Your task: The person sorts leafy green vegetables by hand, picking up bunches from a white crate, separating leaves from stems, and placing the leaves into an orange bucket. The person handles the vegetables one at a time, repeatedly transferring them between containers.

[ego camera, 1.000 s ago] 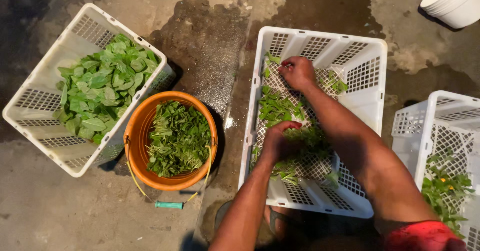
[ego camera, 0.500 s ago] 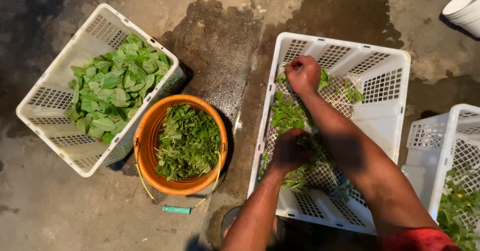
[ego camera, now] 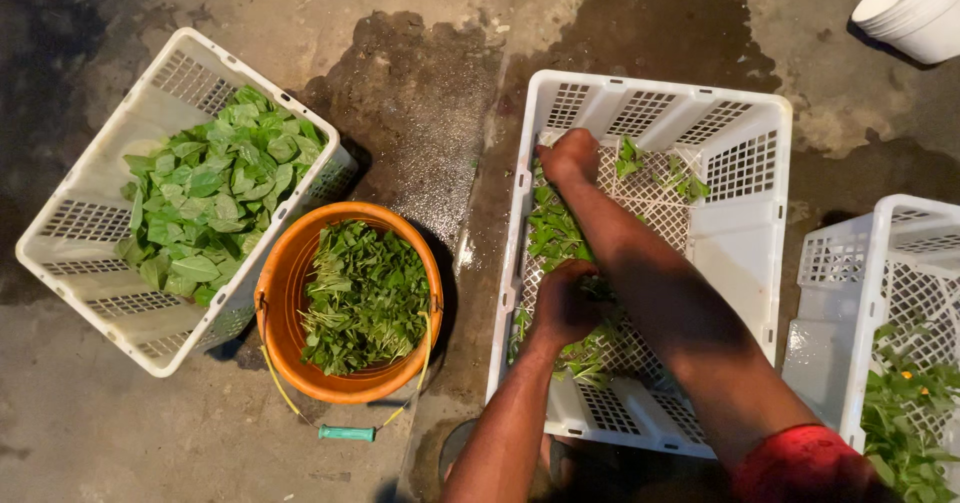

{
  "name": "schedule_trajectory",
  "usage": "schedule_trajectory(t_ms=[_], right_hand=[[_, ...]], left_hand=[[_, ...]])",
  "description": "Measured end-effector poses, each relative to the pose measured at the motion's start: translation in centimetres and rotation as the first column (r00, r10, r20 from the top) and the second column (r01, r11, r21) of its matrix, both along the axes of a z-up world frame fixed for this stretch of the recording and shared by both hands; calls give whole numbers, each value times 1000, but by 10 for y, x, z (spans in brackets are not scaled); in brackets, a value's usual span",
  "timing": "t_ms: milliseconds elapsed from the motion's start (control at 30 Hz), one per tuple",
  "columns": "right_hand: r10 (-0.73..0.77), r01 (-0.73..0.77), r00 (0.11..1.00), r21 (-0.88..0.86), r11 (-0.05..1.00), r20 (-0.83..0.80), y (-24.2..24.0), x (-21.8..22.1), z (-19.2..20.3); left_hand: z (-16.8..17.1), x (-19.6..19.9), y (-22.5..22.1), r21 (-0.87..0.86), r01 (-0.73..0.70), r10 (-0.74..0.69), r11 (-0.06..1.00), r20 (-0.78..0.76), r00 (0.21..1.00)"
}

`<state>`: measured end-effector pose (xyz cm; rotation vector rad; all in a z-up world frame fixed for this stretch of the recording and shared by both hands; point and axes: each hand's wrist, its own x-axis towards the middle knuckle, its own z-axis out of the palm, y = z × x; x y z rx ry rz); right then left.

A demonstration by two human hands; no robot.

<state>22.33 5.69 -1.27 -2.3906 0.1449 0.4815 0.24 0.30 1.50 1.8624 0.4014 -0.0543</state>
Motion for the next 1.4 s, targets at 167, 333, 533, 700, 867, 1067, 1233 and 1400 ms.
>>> schedule_trajectory(t_ms=[167,333,533,700,867,1067,1233,1400], right_hand=[[100,-99,995,-238,966,-5,9,-10,31],[147,-140,989,-250,958,8,-5,-4,13],[467,-508,860,274,816,205,-98,2,-9],[545,-418,839,630,654,-10,-186,-22,14],[644,-463,762,638,615,-68,-212,-54,32],[668,-491,744,688,534,13,-207,-68,39],[612,-369,787,733,571,-81,-215,-70,33],[402,-156,895,709,688,-192,-221,-78,23]], left_hand=[[0,0,-3,-258,-60,73,964,40,997],[-10,0,-1,-315,-120,124,942,-7,992],[-10,1,4,-465,-210,230,860,-13,973],[7,2,12,-292,-193,242,937,140,960],[30,5,11,-356,-181,236,917,117,965],[42,1,13,-312,-149,174,938,52,983],[26,2,9,-357,-114,171,927,131,976],[18,3,11,-315,-43,116,948,216,969]])
